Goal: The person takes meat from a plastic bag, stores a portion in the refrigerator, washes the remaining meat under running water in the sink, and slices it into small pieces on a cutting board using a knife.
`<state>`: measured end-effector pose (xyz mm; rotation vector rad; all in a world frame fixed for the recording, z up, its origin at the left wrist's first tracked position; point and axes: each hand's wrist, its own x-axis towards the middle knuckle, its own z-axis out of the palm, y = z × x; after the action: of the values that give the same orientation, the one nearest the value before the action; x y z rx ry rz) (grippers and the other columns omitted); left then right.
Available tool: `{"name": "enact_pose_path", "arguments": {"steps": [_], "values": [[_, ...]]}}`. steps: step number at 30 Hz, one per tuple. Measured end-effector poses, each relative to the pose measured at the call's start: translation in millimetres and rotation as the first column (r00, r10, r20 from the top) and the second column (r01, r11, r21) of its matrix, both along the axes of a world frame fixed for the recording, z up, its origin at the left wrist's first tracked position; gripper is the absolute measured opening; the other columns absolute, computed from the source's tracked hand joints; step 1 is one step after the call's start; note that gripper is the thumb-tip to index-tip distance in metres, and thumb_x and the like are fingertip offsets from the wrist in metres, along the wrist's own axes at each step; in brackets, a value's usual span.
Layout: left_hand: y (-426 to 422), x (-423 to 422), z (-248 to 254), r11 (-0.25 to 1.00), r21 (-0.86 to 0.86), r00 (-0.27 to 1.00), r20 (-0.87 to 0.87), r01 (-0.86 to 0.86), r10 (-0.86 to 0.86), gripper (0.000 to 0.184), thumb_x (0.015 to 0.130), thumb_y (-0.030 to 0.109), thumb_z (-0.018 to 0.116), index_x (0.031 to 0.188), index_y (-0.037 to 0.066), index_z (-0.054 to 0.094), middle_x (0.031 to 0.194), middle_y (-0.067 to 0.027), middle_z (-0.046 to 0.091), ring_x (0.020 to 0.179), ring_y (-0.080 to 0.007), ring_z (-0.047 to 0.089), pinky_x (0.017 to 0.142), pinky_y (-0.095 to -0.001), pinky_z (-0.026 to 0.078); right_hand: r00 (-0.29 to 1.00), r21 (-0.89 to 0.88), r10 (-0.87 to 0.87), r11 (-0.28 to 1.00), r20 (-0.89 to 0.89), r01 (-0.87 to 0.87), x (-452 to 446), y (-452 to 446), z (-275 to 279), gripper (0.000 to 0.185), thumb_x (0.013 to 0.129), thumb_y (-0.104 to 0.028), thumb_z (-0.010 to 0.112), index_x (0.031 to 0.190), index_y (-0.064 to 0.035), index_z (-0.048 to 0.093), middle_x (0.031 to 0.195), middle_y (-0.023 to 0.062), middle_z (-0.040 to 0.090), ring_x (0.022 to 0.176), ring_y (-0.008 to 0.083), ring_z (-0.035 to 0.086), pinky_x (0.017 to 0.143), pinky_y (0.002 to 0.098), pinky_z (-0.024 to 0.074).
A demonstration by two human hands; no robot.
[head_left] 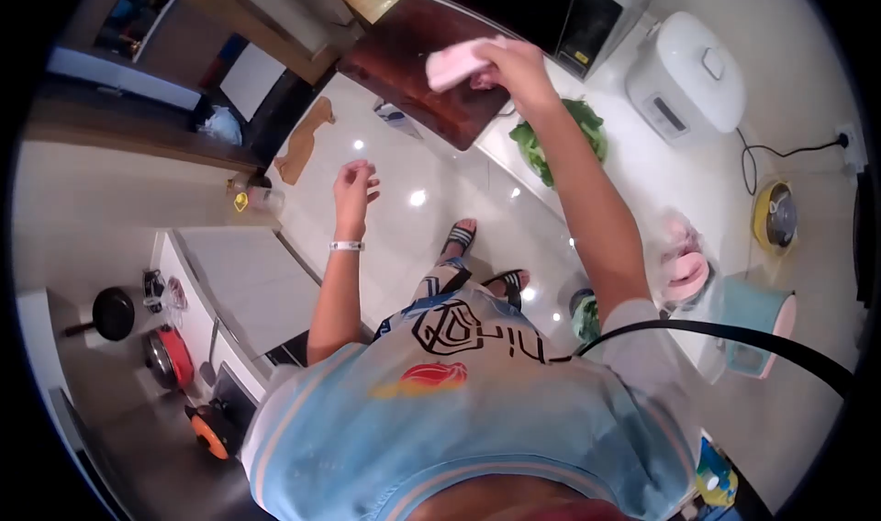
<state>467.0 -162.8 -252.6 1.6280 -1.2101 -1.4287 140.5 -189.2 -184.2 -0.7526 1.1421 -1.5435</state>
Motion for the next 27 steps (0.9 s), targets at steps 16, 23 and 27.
{"name": "enact_pose_path", "arguments": {"steps": [16,23,27], "values": [[-16.0,-138.4,21.0,0.48,-0.234,0.495,0.005,0.845,-0.869,0.019,0.088,0.007,0.065,0.106,0.005,0.061,0.096,-0.001,0.063,0.083,-0.0103,0.059,0.07,-0.0237,0.048,0.401,0.138,-0.528,0.468,-0.749,0.873,-12.4,241.8,1.7,0.028,0.084,-0.017,0.072,0.103,0.001,0.063,0.091,0.0098,0.066,0.074,0.0158,0.06,0.068,0.0295,0.0501],[166.2,-324.2,1.7,-0.023,-0.363,0.033,0.148,0.932,-0.988,0.034,0.083,0.017,0.074,0.11,0.004,0.059,0.095,-0.0076,0.065,0.082,-0.0156,0.064,0.067,-0.0276,0.05,-0.06,-0.057,-0.453,-0.021,-0.889,0.998,-75.3,439.8,-14.9,0.03,0.083,-0.018,0.067,0.104,0.0024,0.063,0.083,0.0138,0.066,0.072,0.0267,0.064,0.069,0.0368,0.0514],[241.6,-377.9,-12.8,-0.019,-0.274,0.106,0.434,0.962,-0.895,0.052,0.077,0.04,0.073,0.112,0.004,0.057,0.1,-0.0152,0.065,0.086,-0.0313,0.065,0.075,-0.0415,0.051,0.102,0.052,-0.186,0.255,-0.977,0.966,-133.0,464.1,-62.5,0.044,0.081,-0.03,0.069,0.112,0.0008,0.062,0.096,0.0186,0.067,0.086,0.0342,0.064,0.079,0.0431,0.0518]]}}
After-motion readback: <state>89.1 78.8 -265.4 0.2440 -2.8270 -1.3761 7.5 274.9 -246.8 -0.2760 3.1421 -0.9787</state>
